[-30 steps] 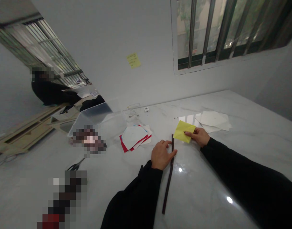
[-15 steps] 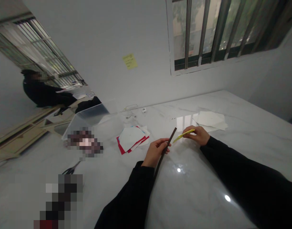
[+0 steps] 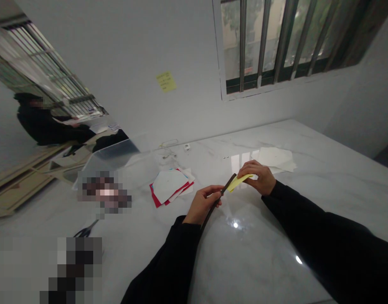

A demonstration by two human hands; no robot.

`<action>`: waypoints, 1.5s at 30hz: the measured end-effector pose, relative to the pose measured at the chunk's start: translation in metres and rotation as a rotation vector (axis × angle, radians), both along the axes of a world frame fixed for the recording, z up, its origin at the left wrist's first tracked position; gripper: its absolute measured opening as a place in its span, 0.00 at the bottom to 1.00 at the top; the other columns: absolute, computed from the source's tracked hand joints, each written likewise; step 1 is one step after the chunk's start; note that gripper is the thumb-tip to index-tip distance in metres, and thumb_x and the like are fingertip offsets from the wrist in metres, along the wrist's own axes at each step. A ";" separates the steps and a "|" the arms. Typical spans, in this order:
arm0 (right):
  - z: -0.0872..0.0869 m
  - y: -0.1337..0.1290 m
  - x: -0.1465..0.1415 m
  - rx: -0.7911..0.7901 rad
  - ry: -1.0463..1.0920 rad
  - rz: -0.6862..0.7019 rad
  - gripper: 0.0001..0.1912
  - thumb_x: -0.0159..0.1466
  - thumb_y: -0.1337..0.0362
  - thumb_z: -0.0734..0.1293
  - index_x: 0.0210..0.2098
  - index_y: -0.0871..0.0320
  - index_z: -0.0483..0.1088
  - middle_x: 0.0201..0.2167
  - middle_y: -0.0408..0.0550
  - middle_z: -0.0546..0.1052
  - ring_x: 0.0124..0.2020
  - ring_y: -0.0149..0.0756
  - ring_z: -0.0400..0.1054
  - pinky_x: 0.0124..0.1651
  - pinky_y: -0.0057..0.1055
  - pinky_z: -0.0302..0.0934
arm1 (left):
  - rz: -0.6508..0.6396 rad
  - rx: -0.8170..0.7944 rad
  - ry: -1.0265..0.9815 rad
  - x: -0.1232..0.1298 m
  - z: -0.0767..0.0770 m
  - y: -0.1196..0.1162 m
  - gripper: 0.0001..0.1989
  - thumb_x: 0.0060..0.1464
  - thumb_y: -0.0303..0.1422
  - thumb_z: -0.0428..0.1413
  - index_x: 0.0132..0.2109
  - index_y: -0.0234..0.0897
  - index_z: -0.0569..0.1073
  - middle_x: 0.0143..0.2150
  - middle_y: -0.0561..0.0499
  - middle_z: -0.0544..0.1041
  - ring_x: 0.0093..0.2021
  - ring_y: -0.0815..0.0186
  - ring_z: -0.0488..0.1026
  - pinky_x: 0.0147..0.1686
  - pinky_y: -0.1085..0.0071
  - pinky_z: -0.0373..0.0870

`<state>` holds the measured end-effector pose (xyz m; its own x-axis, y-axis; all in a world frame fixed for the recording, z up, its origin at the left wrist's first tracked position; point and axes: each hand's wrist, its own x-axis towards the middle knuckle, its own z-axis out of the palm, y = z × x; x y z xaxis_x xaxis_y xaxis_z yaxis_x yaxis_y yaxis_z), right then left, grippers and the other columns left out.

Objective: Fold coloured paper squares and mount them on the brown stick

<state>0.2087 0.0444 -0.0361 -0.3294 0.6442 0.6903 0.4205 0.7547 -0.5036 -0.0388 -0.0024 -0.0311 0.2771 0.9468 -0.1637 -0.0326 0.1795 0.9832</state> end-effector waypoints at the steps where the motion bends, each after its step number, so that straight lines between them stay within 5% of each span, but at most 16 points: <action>1: 0.000 0.000 0.000 -0.006 -0.003 -0.002 0.04 0.62 0.62 0.69 0.36 0.52 0.77 0.35 0.45 0.80 0.42 0.39 0.70 0.49 0.39 0.64 | -0.003 -0.002 0.002 0.000 0.001 0.000 0.18 0.49 0.37 0.62 0.46 0.33 0.77 0.34 0.49 0.76 0.26 0.73 0.69 0.27 0.76 0.62; 14: -0.002 0.000 0.001 -0.112 0.042 -0.047 0.05 0.60 0.59 0.71 0.35 0.52 0.78 0.33 0.46 0.80 0.40 0.40 0.71 0.48 0.40 0.66 | -0.025 0.017 0.010 0.001 0.002 -0.002 0.17 0.48 0.37 0.62 0.45 0.35 0.78 0.35 0.49 0.76 0.25 0.73 0.68 0.26 0.75 0.63; 22: -0.008 -0.002 -0.002 -0.704 0.324 0.130 0.20 0.54 0.53 0.74 0.42 0.58 0.77 0.41 0.49 0.81 0.42 0.44 0.76 0.48 0.42 0.70 | -0.022 0.012 -0.040 0.003 0.000 -0.006 0.16 0.47 0.35 0.63 0.44 0.35 0.78 0.34 0.50 0.75 0.25 0.73 0.69 0.28 0.73 0.64; 26: -0.009 -0.006 -0.003 -0.874 0.317 0.146 0.21 0.54 0.49 0.73 0.38 0.58 0.79 0.41 0.51 0.81 0.43 0.48 0.76 0.50 0.44 0.69 | -0.030 -0.030 -0.074 0.003 -0.002 -0.008 0.17 0.46 0.34 0.63 0.44 0.33 0.78 0.35 0.48 0.76 0.25 0.72 0.70 0.29 0.72 0.64; 34: -0.005 -0.010 -0.003 -0.943 0.293 0.142 0.26 0.50 0.43 0.73 0.36 0.60 0.79 0.38 0.55 0.81 0.40 0.50 0.76 0.44 0.41 0.71 | -0.060 -0.085 -0.107 0.005 -0.009 -0.008 0.20 0.42 0.35 0.65 0.44 0.31 0.77 0.32 0.47 0.76 0.24 0.70 0.71 0.28 0.71 0.65; 45: -0.017 -0.003 0.000 -0.979 0.289 0.098 0.25 0.52 0.44 0.72 0.37 0.60 0.78 0.40 0.55 0.81 0.39 0.50 0.76 0.45 0.44 0.70 | -0.196 -0.108 -0.116 -0.001 -0.016 -0.005 0.24 0.44 0.39 0.66 0.49 0.34 0.77 0.42 0.43 0.77 0.31 0.69 0.72 0.37 0.68 0.68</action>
<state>0.2089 0.0413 -0.0532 -0.3155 0.9469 -0.0627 0.1435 -0.0177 -0.9895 -0.0400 -0.0070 -0.0471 0.4765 0.8520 -0.2169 -0.0987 0.2969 0.9498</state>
